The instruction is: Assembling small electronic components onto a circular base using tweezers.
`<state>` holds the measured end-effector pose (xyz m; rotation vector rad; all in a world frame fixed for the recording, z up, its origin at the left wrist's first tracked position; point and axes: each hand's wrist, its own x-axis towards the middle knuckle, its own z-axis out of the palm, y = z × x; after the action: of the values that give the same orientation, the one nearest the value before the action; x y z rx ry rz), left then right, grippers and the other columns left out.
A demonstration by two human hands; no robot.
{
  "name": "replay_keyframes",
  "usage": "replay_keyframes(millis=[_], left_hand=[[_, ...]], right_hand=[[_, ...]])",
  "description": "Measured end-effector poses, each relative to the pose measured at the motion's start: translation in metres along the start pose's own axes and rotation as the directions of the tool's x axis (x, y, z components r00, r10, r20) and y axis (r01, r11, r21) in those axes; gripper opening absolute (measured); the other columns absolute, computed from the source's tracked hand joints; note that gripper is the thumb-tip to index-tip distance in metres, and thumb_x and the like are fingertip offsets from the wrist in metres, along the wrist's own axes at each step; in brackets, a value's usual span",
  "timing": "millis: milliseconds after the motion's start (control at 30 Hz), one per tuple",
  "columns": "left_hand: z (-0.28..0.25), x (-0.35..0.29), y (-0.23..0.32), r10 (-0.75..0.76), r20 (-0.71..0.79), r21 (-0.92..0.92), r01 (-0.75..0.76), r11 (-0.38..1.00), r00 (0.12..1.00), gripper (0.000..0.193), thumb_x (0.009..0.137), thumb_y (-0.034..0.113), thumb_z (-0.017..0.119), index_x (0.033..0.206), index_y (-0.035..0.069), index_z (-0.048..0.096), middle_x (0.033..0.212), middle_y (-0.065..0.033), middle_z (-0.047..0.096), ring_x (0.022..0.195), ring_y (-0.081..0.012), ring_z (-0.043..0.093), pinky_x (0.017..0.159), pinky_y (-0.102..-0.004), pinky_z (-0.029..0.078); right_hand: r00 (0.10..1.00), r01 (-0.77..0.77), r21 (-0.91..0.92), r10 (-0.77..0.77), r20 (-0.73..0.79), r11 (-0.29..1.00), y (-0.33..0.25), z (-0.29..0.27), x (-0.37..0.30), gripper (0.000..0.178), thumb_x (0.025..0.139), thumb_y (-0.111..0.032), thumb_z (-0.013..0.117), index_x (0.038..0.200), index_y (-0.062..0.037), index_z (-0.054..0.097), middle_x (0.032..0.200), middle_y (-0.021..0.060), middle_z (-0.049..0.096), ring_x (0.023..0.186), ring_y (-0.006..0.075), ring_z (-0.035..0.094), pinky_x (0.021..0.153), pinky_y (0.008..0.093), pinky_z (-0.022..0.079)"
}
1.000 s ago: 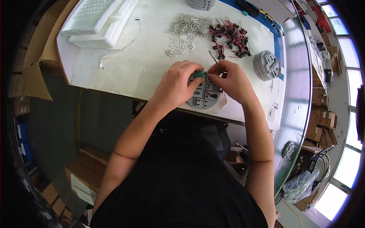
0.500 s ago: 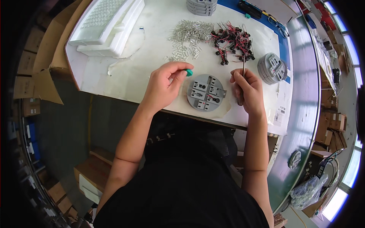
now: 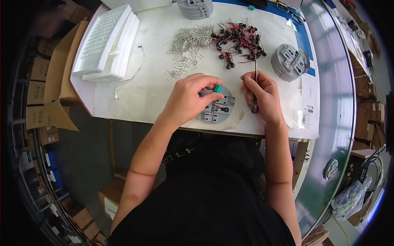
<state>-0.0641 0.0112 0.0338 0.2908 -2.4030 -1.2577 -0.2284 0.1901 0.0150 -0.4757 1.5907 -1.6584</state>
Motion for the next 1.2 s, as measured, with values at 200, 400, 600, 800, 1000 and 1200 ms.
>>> replay_keyframes(millis=[200,400,600,800,1000,1200], left_hand=[[0.001,0.013,0.003,-0.09,0.113,0.117,0.076,0.99,0.99,0.03,0.08,0.006,0.09,0.108,0.002,0.079,0.09,-0.0108,0.074,0.077,-0.0194,0.071,0.07,-0.0324,0.058],[-0.003,0.021,0.007,-0.238,0.191,0.214,0.196,0.957,0.952,0.03,0.081,0.016,0.091,0.104,0.001,0.079,0.088,-0.0118,0.074,0.08,-0.0201,0.072,0.074,-0.0335,0.059],[-0.007,0.011,0.034,-0.003,0.24,0.556,-0.135,0.82,0.971,0.078,0.07,0.046,0.095,0.133,0.007,0.068,0.12,-0.0126,0.068,0.111,-0.0279,0.066,0.086,-0.0401,0.059],[0.008,-0.011,0.064,-0.292,0.468,0.721,-0.169,0.672,0.834,0.108,0.064,0.053,0.097,0.152,0.013,0.051,0.136,-0.0147,0.055,0.125,-0.035,0.06,0.092,-0.0444,0.058],[-0.001,-0.027,0.024,0.164,0.011,0.239,-0.162,0.958,0.986,0.102,0.064,0.041,0.101,0.148,0.011,0.05,0.137,-0.0186,0.048,0.122,-0.0365,0.061,0.094,-0.0471,0.059],[0.029,-0.058,-0.017,0.108,-0.196,0.109,-0.088,0.99,0.975,0.103,0.063,0.033,0.102,0.148,0.008,0.049,0.143,-0.0237,0.045,0.123,-0.0383,0.062,0.105,-0.049,0.055]], right_hand=[[1.0,-0.002,-0.006,0.002,0.003,1.0,0.0,0.0,-0.002,0.022,0.107,-0.02,0.067,0.114,0.0007,0.068,0.088,0.0002,0.066,0.064,0.0039,0.052,0.056,0.021,0.039],[1.0,-0.005,-0.023,0.005,0.002,1.0,0.0,0.001,-0.001,0.023,0.107,-0.021,0.067,0.113,0.0009,0.068,0.089,0.0001,0.067,0.065,0.0041,0.052,0.057,0.0213,0.04],[1.0,0.011,0.001,-0.011,0.006,1.0,0.003,-0.002,0.002,0.026,0.11,-0.024,0.062,0.114,0.0,0.07,0.088,0.0005,0.067,0.064,0.0047,0.053,0.057,0.0217,0.041],[1.0,0.015,0.109,-0.017,0.015,0.994,0.006,-0.006,0.004,0.031,0.114,-0.027,0.054,0.117,-0.0005,0.071,0.088,0.0005,0.068,0.062,0.0051,0.053,0.056,0.0218,0.043],[0.999,0.009,-0.068,-0.006,0.036,0.998,-0.032,0.0,-0.017,0.032,0.116,-0.027,0.051,0.12,-0.0011,0.07,0.081,0.001,0.065,0.06,0.0054,0.051,0.055,0.0224,0.041],[0.96,0.241,-0.645,-0.082,0.268,0.725,-0.049,0.01,-0.026,0.034,0.113,-0.03,0.057,0.105,-0.0016,0.073,0.067,0.0054,0.061,0.054,0.0158,0.053,0.054,0.0319,0.043]])
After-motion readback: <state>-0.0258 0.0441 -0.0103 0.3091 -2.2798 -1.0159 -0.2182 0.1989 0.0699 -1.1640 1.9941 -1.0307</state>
